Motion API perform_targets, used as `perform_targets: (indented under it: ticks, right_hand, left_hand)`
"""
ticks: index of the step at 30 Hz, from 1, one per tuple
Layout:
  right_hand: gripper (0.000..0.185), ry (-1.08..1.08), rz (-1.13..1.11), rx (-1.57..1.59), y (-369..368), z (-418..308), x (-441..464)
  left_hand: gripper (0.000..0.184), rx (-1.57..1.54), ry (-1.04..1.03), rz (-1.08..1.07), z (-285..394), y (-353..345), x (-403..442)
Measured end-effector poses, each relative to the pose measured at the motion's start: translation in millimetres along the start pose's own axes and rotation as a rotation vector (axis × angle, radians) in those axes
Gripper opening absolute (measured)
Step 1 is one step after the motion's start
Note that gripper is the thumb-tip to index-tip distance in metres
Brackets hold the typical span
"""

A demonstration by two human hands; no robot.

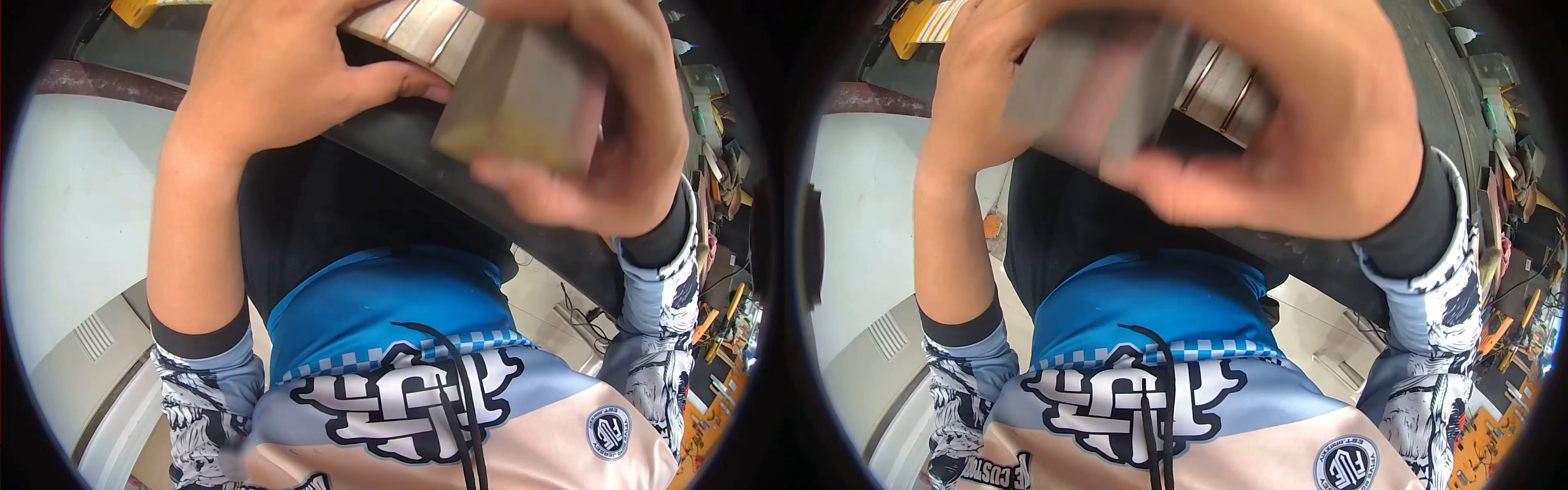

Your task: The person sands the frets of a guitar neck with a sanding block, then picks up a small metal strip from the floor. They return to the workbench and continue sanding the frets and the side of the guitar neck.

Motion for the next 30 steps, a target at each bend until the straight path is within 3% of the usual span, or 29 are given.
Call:
perform_targets:
  ticks: [4, 9, 13, 15, 18, 22, 26, 30]
  right_hand:
    - [0.062, -0.19, 0.011, -0.034, 6.6, 41.8, 6.3]
    - [0.062, -0.005, -0.017, 0.022, -1.0, -5.0, -0.1]
    - [0.061, -0.21, 0.012, -0.023, 4.7, 43.8, 4.2]
    - [0.061, -0.126, 0.007, 0.0, 4.2, 24.7, 2.7]
    - [0.061, -0.025, -0.011, 0.037, 1.0, -0.3, -0.1]
    - [0.06, -0.218, 0.027, -0.004, 7.3, 42.9, 2.0]
    - [0.06, -0.024, 0.028, 0.071, -1.4, -1.7, -2.2]
    - [0.059, -0.172, 0.065, 0.042, 3.8, 37.7, 0.2]
  left_hand:
    - [0.066, 0.007, -0.029, 0.06, 0.9, -0.4, 0.0]
    - [0.068, 0.055, 0.063, -0.105, -4.1, -1.8, -0.7]
    - [0.067, -0.021, -0.048, 0.083, 0.5, 0.1, -1.0]
    - [0.066, -0.014, -0.064, 0.105, -2.5, -3.3, -2.4]
    - [0.067, 0.04, -0.034, 0.023, -4.6, -1.3, -0.5]
    - [0.063, 0.025, -0.04, 0.036, -2.1, -2.4, -1.0]
    - [0.052, 0.057, 0.015, -0.029, -4.3, -4.4, 1.6]
    - [0.055, 0.027, -0.003, -0.007, -5.3, -2.3, 4.3]
Point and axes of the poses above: each hand's wrist, its own x-axis towards the middle knuckle, its own y-axis out of the back of the hand, z = x × y, the point moved 8 cm from there along x, towards the middle knuckle, and after that the axes turned 13 degrees about -y, right-handed, at the moved point
